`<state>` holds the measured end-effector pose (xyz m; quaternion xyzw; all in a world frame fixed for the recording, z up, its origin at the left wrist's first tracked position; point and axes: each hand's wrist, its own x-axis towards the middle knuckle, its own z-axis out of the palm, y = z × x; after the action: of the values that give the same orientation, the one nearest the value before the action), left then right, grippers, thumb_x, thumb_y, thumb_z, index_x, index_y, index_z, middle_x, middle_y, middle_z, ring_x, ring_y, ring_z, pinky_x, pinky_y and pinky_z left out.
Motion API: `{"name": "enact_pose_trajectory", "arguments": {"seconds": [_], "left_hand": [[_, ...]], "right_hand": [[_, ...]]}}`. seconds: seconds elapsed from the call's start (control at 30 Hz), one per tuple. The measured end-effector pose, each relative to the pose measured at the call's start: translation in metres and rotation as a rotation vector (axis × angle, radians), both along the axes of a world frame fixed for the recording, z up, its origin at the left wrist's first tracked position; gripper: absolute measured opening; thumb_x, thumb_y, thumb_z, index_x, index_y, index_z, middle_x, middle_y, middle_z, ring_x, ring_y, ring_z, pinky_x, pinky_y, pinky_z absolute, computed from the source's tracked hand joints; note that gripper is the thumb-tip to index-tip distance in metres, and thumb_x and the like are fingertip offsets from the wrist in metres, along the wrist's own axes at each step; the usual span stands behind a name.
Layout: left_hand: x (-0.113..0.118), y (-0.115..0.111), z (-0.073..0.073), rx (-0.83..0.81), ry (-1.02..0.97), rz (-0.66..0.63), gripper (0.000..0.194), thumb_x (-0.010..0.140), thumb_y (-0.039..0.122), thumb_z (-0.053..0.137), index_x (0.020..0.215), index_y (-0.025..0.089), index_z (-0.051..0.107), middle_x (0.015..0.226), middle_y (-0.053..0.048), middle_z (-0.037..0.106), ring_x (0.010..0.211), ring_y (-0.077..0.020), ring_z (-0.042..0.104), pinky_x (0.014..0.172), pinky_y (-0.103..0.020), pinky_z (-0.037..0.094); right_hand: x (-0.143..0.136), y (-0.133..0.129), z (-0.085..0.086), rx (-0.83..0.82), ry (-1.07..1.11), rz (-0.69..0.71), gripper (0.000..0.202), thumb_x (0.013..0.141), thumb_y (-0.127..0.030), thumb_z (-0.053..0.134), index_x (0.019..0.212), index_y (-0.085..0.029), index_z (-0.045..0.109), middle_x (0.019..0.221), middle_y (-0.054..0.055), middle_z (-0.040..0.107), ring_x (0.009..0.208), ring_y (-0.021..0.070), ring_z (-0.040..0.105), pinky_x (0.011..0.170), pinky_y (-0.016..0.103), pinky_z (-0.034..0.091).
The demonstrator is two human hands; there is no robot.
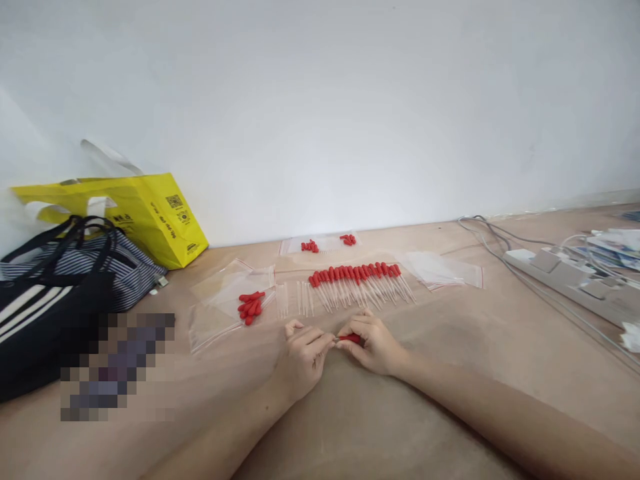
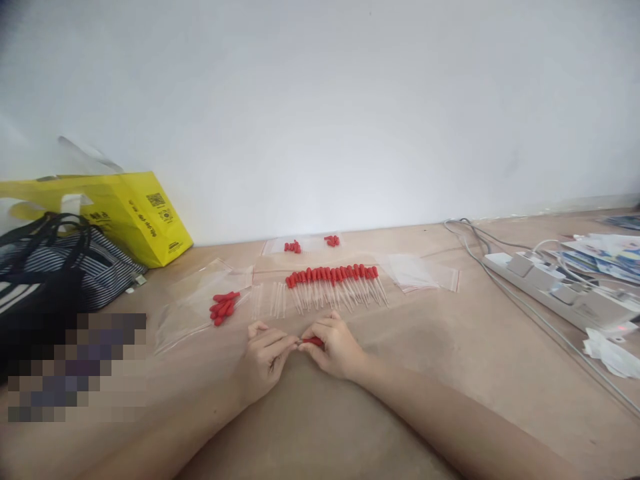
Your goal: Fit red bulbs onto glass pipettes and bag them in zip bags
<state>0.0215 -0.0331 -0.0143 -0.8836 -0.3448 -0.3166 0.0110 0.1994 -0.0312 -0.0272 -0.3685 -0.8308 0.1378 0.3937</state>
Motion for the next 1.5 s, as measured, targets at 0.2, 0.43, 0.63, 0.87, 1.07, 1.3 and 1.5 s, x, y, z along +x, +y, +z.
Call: {"name": "enact_pose_trajectory", "arguments": {"seconds": [0.2,0.43,0.63,0.87,1.07,1.3,1.5], "left_hand": [[-0.001,0.004,-0.001,-0.038,0.012,0.028,0.025,0.087,0.021,0.037,0.079,0.021,0.061,0.064,0.001,0.063,0.061,-0.0124,0.055,0.075,-0.033,0.023],[-0.010,0.009,0.000,-0.059,0.042,0.032,0.021,0.086,0.023,0.040,0.081,0.021,0.060,0.067,0.002,0.065,0.064,-0.0126,0.056,0.077,-0.034,0.023],[-0.006,0.001,0.007,-0.015,0.066,0.050,0.021,0.084,0.020,0.042,0.074,0.021,0.060,0.064,0.003,0.065,0.061,-0.0126,0.053,0.083,-0.038,0.021],[-0.003,-0.003,0.002,0.028,0.013,0.041,0.022,0.083,0.019,0.041,0.072,0.021,0.061,0.058,0.002,0.062,0.058,-0.0127,0.052,0.082,-0.038,0.025],[-0.002,-0.003,0.004,0.016,0.009,0.047,0.024,0.083,0.021,0.040,0.072,0.022,0.062,0.058,0.002,0.062,0.057,-0.0128,0.052,0.081,-0.037,0.027],[-0.002,-0.003,0.005,-0.017,0.001,0.054,0.024,0.084,0.022,0.040,0.073,0.022,0.062,0.059,0.002,0.063,0.059,-0.0135,0.053,0.082,-0.038,0.025],[0.000,0.001,0.011,-0.032,-0.066,0.132,0.022,0.084,0.023,0.043,0.073,0.023,0.062,0.060,0.004,0.064,0.065,-0.0143,0.056,0.085,-0.039,0.021]], "right_hand": [[0.003,0.006,0.000,-0.072,0.010,0.041,0.015,0.080,-0.031,0.051,0.075,-0.018,0.058,0.070,0.002,0.060,0.067,0.0135,0.054,0.066,0.026,0.040],[0.020,0.008,0.002,-0.107,-0.002,0.076,0.014,0.082,-0.026,0.048,0.086,-0.019,0.059,0.082,0.004,0.062,0.076,0.0139,0.055,0.069,0.026,0.043],[0.017,0.003,-0.003,0.100,-0.131,-0.003,0.016,0.083,-0.029,0.047,0.079,-0.019,0.059,0.074,0.004,0.063,0.069,0.0150,0.054,0.070,0.031,0.033],[0.014,-0.002,0.000,0.203,-0.142,-0.020,0.017,0.083,-0.028,0.045,0.075,-0.019,0.056,0.067,0.000,0.062,0.062,0.0120,0.052,0.074,0.033,0.026],[0.011,-0.002,0.001,0.189,-0.143,-0.016,0.018,0.084,-0.028,0.043,0.076,-0.019,0.056,0.069,0.001,0.063,0.063,0.0125,0.053,0.075,0.034,0.026],[0.010,0.001,-0.001,0.178,-0.121,-0.038,0.019,0.083,-0.032,0.047,0.073,-0.019,0.056,0.067,0.001,0.063,0.062,0.0123,0.052,0.075,0.034,0.026],[0.008,0.004,-0.001,-0.092,0.143,-0.181,0.028,0.070,-0.043,0.061,0.086,-0.020,0.056,0.069,-0.001,0.061,0.064,0.0129,0.053,0.072,0.032,0.033]]}}
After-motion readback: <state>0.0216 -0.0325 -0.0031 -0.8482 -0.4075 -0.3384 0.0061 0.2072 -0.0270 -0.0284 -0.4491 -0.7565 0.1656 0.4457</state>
